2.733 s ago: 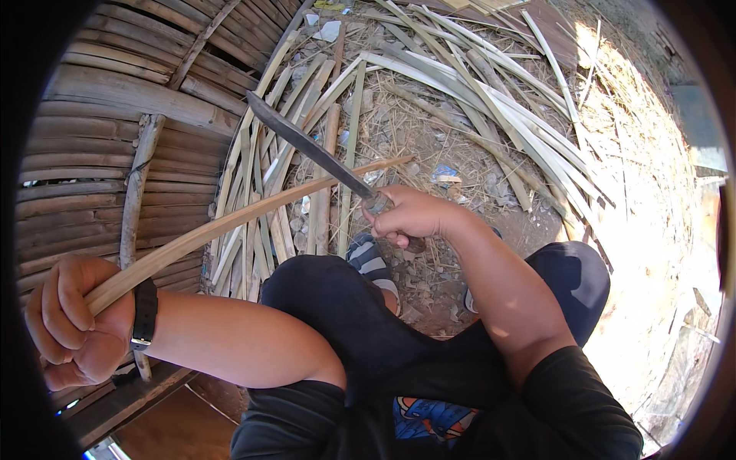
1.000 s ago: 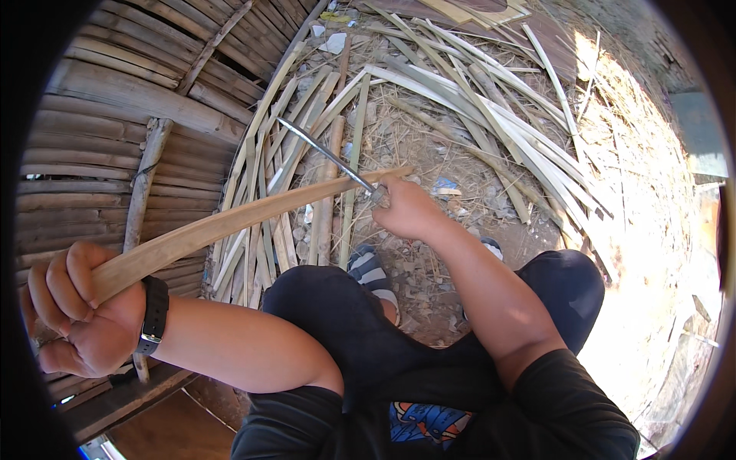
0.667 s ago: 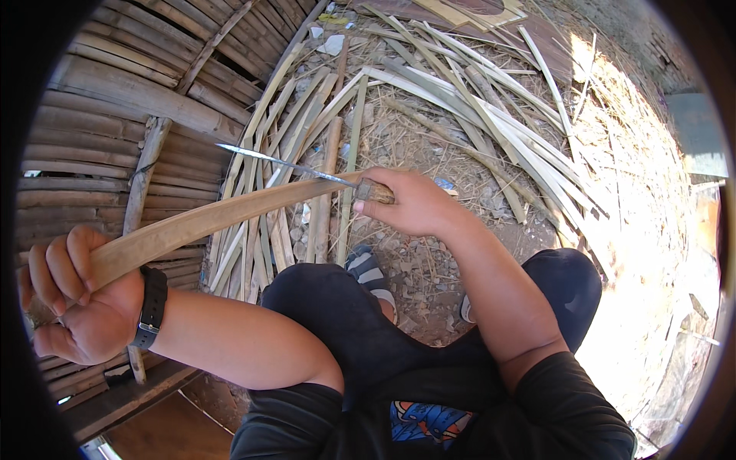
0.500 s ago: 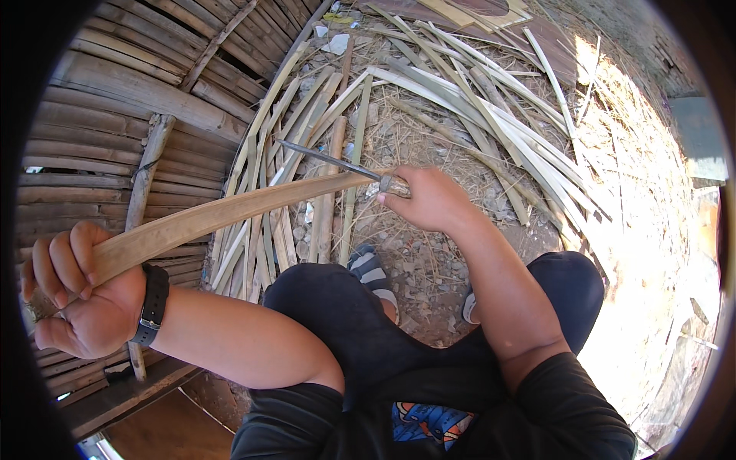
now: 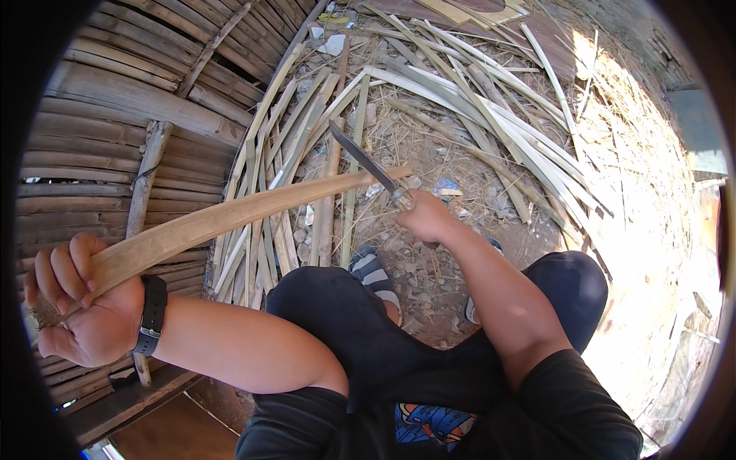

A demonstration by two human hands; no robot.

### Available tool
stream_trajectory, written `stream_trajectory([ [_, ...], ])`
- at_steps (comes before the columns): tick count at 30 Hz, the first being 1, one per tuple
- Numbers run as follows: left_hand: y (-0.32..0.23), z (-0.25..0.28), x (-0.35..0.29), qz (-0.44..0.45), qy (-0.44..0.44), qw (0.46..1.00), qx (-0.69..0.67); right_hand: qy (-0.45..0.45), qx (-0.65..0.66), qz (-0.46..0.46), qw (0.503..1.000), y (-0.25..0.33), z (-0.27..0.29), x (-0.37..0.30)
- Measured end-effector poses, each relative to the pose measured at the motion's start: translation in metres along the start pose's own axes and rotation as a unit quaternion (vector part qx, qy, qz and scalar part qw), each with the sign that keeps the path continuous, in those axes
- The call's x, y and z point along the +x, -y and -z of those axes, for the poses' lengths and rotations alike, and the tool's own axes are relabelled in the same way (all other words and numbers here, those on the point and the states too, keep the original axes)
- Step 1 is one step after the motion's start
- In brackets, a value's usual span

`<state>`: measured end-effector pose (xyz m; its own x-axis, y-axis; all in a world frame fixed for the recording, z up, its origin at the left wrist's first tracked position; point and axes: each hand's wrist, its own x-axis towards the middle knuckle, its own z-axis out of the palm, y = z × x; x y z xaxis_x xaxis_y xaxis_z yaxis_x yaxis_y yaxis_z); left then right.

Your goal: The person sits on the ground and uses a machete to split a long piece of bamboo into thin strips. They hold the bamboo with one hand and repeatedly strike it with the blade to separate the material, occasionally adjusting the piece to continue splitting.

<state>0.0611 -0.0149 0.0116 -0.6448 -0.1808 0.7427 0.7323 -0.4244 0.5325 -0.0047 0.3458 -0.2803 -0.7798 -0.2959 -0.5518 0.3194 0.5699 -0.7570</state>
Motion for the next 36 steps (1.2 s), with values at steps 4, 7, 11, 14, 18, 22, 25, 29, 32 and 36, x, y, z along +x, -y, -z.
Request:
stream_trajectory([
  [4, -0.002, -0.012, -0.002, -0.013, 0.010, 1.000, 0.009, 0.037, 0.030, 0.143, 0.989, 0.052, -0.001, -0.021],
  [7, -0.004, -0.013, -0.002, -0.010, 0.032, 0.999, -0.003, 0.041, 0.077, 0.118, 0.989, 0.044, -0.014, -0.018],
  [11, 0.000, 0.001, 0.000, 0.002, 0.012, 1.000, -0.021, -0.013, 0.119, -0.008, 0.993, -0.045, -0.028, 0.025],
  [14, 0.002, 0.002, -0.001, -0.003, 0.005, 1.000, -0.014, -0.017, 0.122, -0.060, 0.991, -0.047, -0.023, 0.021],
  [18, 0.003, -0.008, 0.002, -0.018, -0.008, 1.000, 0.018, 0.030, 0.094, 0.000, 0.995, 0.002, -0.009, 0.000],
  [22, 0.002, -0.010, 0.001, -0.019, 0.011, 1.000, 0.012, 0.019, 0.092, 0.150, 0.984, 0.027, -0.023, -0.005],
  [25, 0.001, -0.009, 0.001, -0.008, 0.020, 1.000, 0.000, -0.029, 0.104, 0.108, 0.988, -0.009, -0.045, 0.018],
  [29, 0.002, -0.002, -0.001, 0.001, 0.016, 1.000, -0.018, -0.036, 0.122, -0.043, 0.991, -0.058, -0.027, 0.019],
  [32, 0.004, -0.011, 0.003, -0.008, 0.009, 1.000, 0.011, -0.027, 0.161, -0.056, 0.985, -0.045, -0.025, 0.015],
  [36, 0.006, -0.021, 0.003, -0.011, 0.019, 1.000, 0.021, 0.001, 0.133, 0.045, 0.990, 0.002, -0.027, 0.006],
])
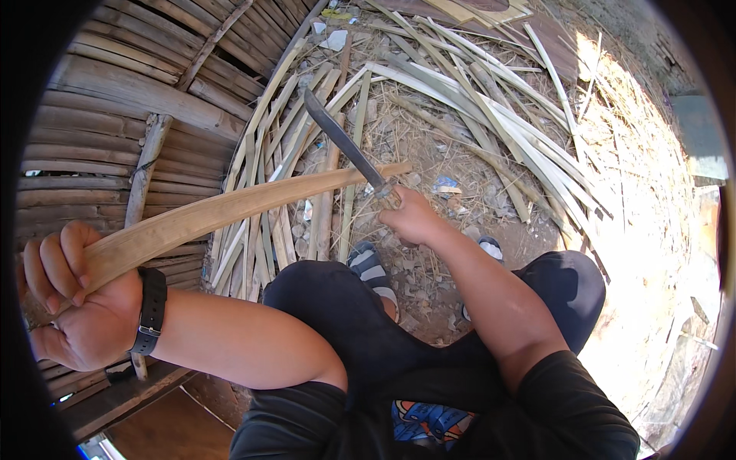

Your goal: The person sits on the ground and uses a machete to split a long piece of bamboo into thin strips. They hold the bamboo with one hand and repeatedly strike it with the blade to separate the material, occasionally adjusting the piece to continue splitting.

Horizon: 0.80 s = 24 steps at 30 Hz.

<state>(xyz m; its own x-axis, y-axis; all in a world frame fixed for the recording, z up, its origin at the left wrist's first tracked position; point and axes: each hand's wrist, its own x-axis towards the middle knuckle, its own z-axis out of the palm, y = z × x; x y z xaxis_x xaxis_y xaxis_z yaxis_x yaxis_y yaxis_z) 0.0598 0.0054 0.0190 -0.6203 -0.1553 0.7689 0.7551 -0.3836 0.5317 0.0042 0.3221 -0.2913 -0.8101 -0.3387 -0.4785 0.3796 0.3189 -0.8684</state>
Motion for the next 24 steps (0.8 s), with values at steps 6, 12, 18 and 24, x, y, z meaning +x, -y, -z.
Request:
stream_trajectory([
  [6, 0.001, -0.001, -0.001, 0.009, 0.015, 1.000, -0.019, -0.079, -0.007, -0.004, 0.997, -0.049, -0.014, 0.016],
  [12, 0.001, 0.002, 0.000, -0.003, -0.001, 1.000, -0.002, -0.023, 0.068, -0.058, 0.996, -0.042, -0.003, 0.010],
  [18, -0.003, 0.002, 0.000, -0.006, -0.001, 1.000, 0.014, 0.167, 0.210, 0.008, 0.963, 0.005, -0.004, 0.007],
  [24, 0.000, 0.007, -0.001, 0.004, 0.008, 1.000, -0.014, -0.016, 0.241, -0.112, 0.964, -0.056, 0.002, 0.008],
])
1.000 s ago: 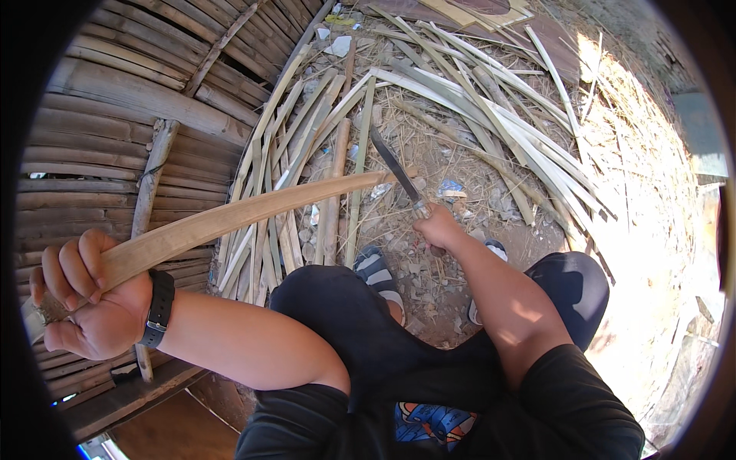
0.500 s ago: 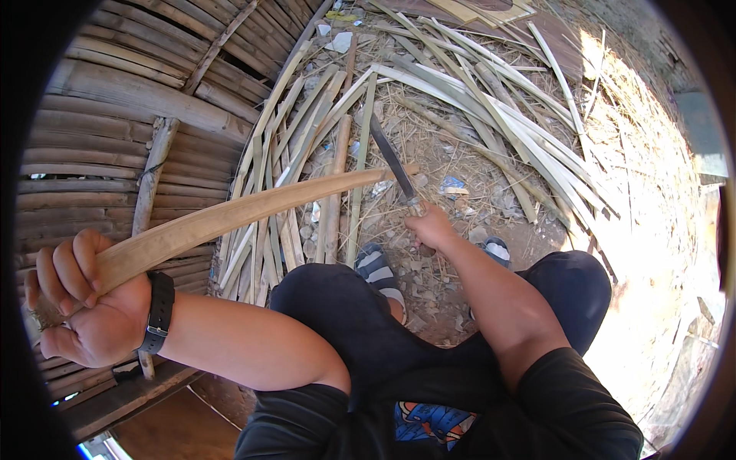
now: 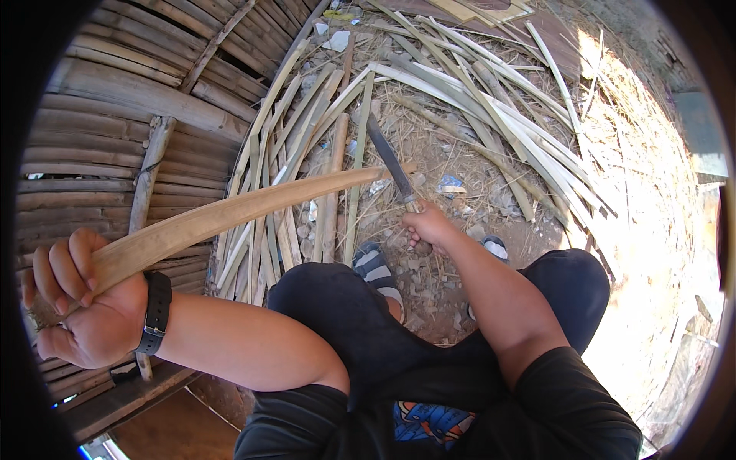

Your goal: The person sits on the ground and uses a machete to split a long piece of bamboo into thin strips. They hold the bamboo with one hand and repeatedly strike it with the blade to separate the material, occasionally adjusting the piece to continue splitting.

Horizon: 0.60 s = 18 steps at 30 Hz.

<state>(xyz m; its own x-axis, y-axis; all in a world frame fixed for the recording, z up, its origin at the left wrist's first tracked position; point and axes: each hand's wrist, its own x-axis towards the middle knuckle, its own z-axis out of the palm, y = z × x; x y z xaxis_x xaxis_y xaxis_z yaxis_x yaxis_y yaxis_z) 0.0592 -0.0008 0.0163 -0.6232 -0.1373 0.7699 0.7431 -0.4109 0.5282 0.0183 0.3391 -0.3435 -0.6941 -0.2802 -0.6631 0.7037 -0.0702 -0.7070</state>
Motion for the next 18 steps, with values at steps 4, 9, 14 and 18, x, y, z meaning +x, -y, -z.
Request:
stream_trajectory([
  [4, -0.002, -0.001, 0.000, -0.010, -0.030, 0.999, 0.031, 0.061, -0.096, 0.047, 0.992, 0.020, -0.014, -0.007],
  [9, -0.004, -0.006, 0.000, -0.011, -0.020, 0.999, 0.042, -0.066, -0.330, 0.245, 0.909, 0.020, -0.033, -0.011],
  [14, 0.001, -0.007, 0.003, -0.002, -0.002, 1.000, 0.024, -0.165, -0.371, 0.150, 0.901, -0.021, 0.001, 0.015],
  [18, -0.006, 0.000, 0.005, -0.011, -0.029, 0.998, 0.050, -0.104, -0.373, 0.192, 0.902, 0.012, -0.031, -0.019],
])
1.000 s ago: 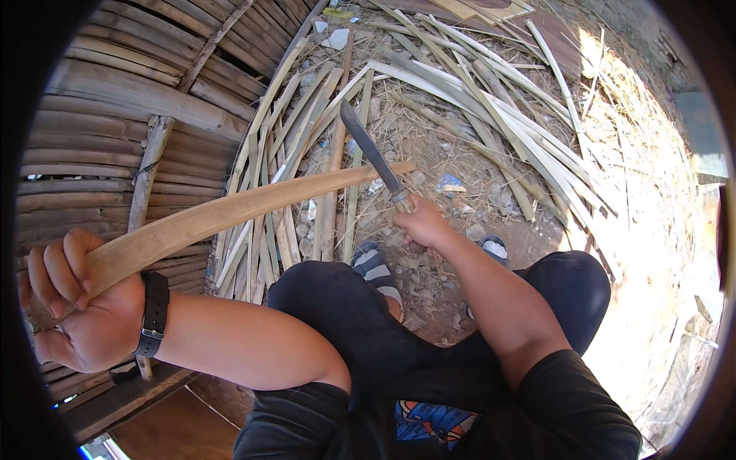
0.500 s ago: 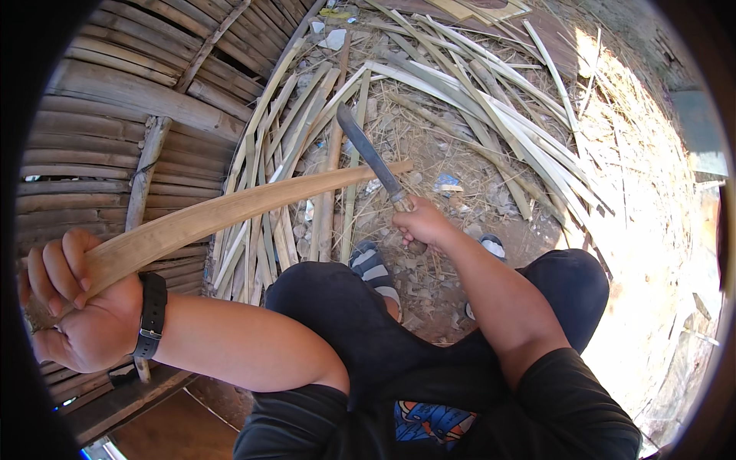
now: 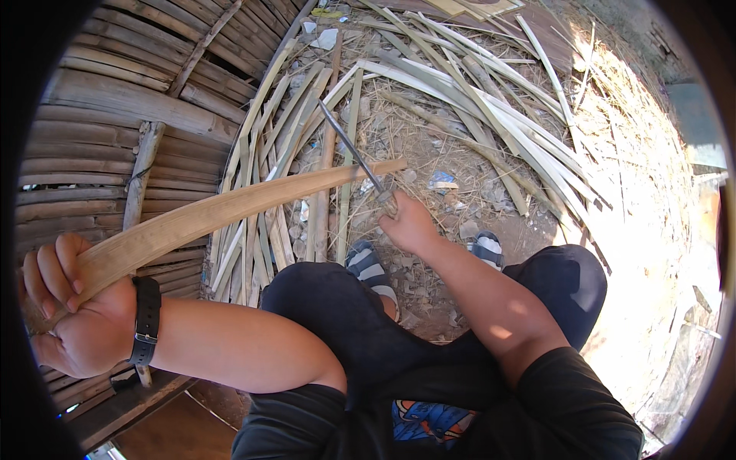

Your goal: The person sits on the ground and uses a machete to split a long piece of bamboo into thin strips. They hold the bamboo with one hand and repeatedly strike it with the blade to separate the material, occasionally adjusting the piece to continue splitting.

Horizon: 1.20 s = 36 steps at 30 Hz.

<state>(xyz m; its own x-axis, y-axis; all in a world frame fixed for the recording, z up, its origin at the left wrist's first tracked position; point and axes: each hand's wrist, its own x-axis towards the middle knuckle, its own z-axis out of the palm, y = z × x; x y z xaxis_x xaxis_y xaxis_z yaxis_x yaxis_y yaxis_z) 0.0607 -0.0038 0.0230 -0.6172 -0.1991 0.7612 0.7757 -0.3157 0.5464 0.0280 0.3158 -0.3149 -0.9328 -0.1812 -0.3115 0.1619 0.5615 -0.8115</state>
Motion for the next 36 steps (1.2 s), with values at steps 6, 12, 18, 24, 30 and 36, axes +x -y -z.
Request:
stream_trajectory([
  [6, 0.005, 0.001, 0.002, -0.016, -0.027, 0.999, 0.032, -0.075, -0.025, -0.023, 0.997, -0.036, -0.031, -0.005],
  [12, 0.009, 0.009, -0.001, -0.024, -0.047, 0.998, 0.026, 0.026, 0.011, -0.039, 0.999, -0.024, 0.001, 0.001],
  [18, -0.006, 0.012, 0.005, -0.011, -0.023, 0.997, 0.075, 0.002, 0.014, 0.022, 1.000, 0.011, -0.010, -0.015],
  [24, 0.009, 0.029, 0.005, -0.022, -0.051, 0.997, 0.054, 0.030, -0.030, -0.041, 0.998, -0.031, 0.004, 0.013],
  [30, 0.005, 0.025, 0.002, -0.035, -0.071, 0.994, 0.073, 0.077, 0.005, 0.057, 0.995, 0.062, 0.008, -0.032],
  [36, 0.003, 0.031, 0.007, -0.022, -0.063, 0.995, 0.075, -0.018, -0.046, -0.066, 0.997, -0.017, -0.023, 0.000],
])
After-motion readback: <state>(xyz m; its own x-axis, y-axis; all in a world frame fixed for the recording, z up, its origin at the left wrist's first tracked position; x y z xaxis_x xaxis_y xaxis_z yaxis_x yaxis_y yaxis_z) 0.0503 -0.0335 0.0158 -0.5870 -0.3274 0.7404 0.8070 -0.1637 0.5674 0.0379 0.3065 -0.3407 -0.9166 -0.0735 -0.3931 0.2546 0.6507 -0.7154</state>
